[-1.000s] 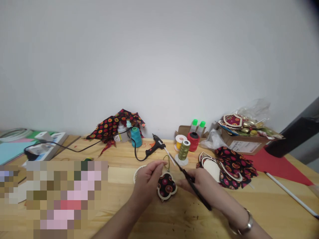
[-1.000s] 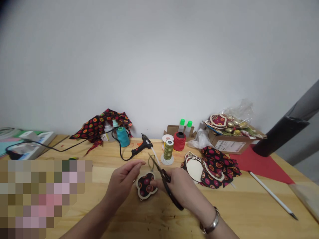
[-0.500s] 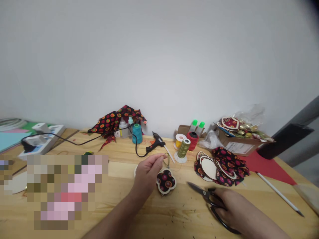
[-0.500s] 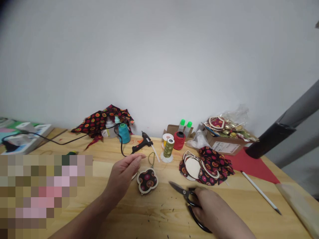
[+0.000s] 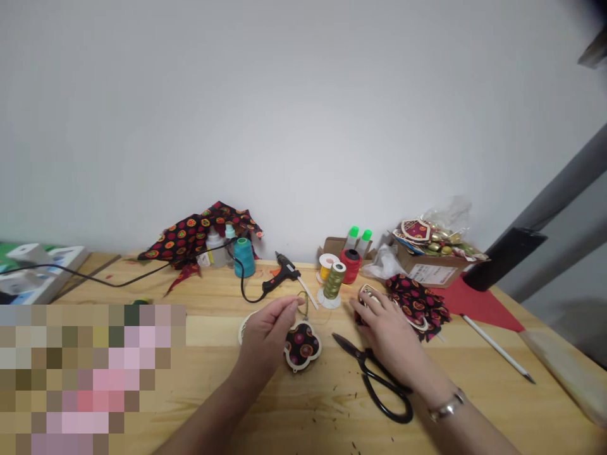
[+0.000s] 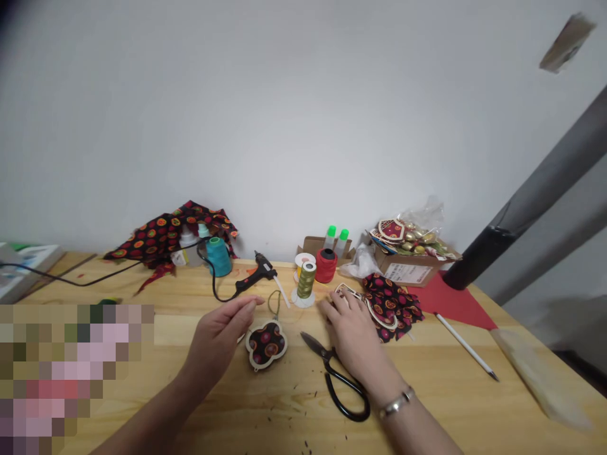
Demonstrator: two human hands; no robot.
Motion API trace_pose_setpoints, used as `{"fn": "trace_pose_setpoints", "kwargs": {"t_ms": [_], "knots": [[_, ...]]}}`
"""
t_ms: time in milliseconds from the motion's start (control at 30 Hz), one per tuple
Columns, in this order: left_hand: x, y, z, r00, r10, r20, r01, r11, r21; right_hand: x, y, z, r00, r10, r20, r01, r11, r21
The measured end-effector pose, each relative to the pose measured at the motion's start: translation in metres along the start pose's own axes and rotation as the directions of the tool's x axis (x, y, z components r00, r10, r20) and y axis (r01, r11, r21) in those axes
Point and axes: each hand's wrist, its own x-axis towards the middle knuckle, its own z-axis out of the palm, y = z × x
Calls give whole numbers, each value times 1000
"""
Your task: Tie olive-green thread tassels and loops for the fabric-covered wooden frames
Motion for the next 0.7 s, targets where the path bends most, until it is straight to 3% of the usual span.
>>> {"fn": "trace_pose_setpoints", "kwargs": {"t_ms": [167,467,567,700], "knots": [[1,-6,0,997,-30,65,30,999,15,18,6,18,999,-8,52,10,1000,-27],[2,-9,2,994,-69,88,67,998,18,12,40,25,997,58,41,-63,991,121],[1,-8,3,993,-73,97,72,997,15,13,26,15,995,88,-36,-75,961,267],[-1,-9,6,990,-70,124,69,998,12,21,-19,0,988,91,-123,-8,833,554]]}}
